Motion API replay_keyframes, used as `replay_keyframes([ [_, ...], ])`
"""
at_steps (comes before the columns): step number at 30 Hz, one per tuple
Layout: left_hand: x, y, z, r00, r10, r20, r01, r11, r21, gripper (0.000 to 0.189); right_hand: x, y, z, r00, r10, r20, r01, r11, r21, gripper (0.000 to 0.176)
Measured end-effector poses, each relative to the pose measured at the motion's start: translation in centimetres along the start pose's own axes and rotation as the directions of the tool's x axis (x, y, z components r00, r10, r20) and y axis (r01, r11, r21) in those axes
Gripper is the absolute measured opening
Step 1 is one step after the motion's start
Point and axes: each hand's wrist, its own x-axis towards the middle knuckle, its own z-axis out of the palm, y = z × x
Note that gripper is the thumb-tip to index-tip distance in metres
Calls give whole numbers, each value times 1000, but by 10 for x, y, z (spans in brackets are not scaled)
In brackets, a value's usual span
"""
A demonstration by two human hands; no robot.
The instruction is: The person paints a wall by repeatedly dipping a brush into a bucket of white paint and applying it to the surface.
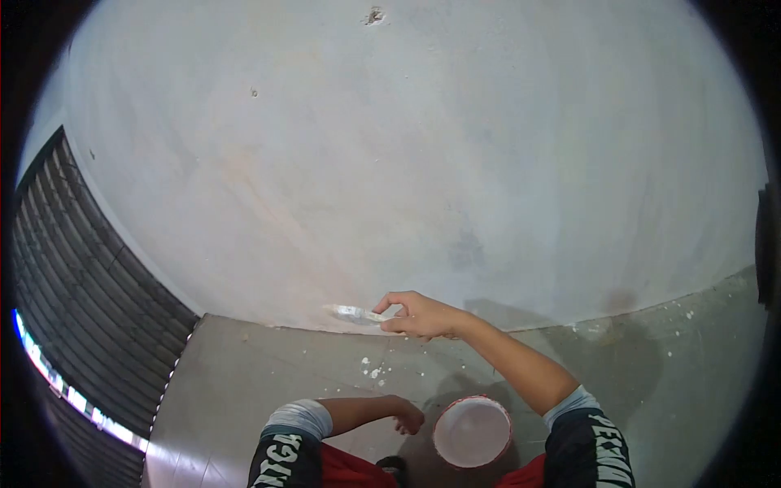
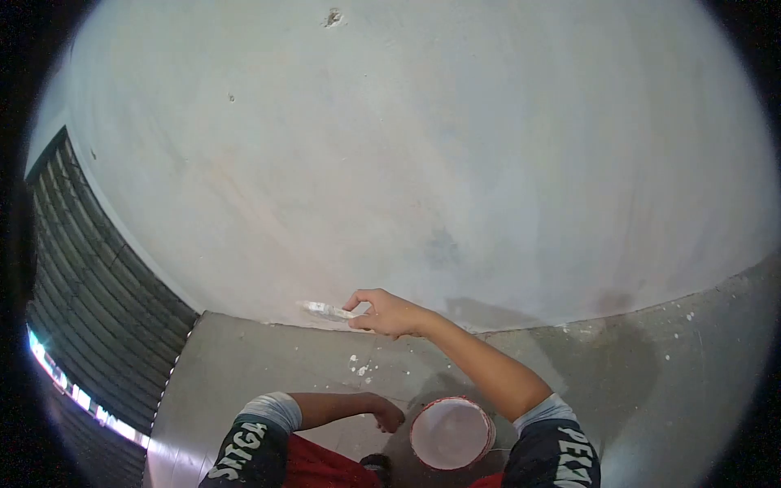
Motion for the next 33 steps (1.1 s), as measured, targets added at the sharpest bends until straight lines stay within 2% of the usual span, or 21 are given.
replay_keyframes([
  [1, -18, 15, -1, 1000, -11, 2, 11, 1000, -24, 43, 2, 0, 2, 1000, -13, 22, 13, 1000, 8, 42],
  [2, -56, 43, -5, 998, 54, -28, -60, 965, -254, 44, 3, 0, 4, 999, -33, 5, 32, 999, 30, 41],
  [3, -76, 60, -7, 991, 113, -75, -134, 875, -465, 45, 4, 1, 6, 999, -48, -13, 48, 997, 54, 41],
  [4, -72, 59, -8, 992, 104, -74, -127, 866, -483, 45, 5, 3, 6, 998, -56, 4, 56, 997, 62, 41],
  [6, -68, 54, -12, 975, 215, 51, -142, 786, -602, 49, 10, 6, 6, 997, -59, 46, 50, 983, 176, 39],
  [7, -70, 54, -11, 976, 211, 46, -139, 777, -614, 49, 11, 8, 5, 996, -66, 60, 54, 982, 179, 39],
  [9, -77, 55, -10, 979, 205, -4, -174, 819, -547, 50, 13, 12, 3, 991, -81, 104, 52, 965, 259, 33],
  [13, -68, 52, -1, 978, 189, -88, -205, 787, -582, 49, 14, 12, 5, 992, -56, 111, 21, 956, 294, 38],
  [15, -64, 46, 2, 952, 287, -103, -290, 746, -600, 51, 18, 13, 9, 994, -54, 90, 23, 949, 316, 38],
  [21, -74, 26, 2, 930, 308, -200, -367, 793, -485, 49, 24, 6, 14, 999, 25, 24, -29, 986, 162, 37],
  [27, -90, -9, -4, 929, 357, -94, -359, 818, -450, 50, 33, -1, 22, 992, 120, -29, -119, 992, 42, 36],
  [30, -86, -30, -4, 918, 392, -57, -388, 859, -335, 51, 36, -7, 28, 985, 166, -50, -166, 986, 16, 36],
  [33, -107, -42, -3, 931, 361, -56, -360, 881, -306, 53, 44, -8, 31, 971, 217, -98, -224, 973, -59, 35],
])
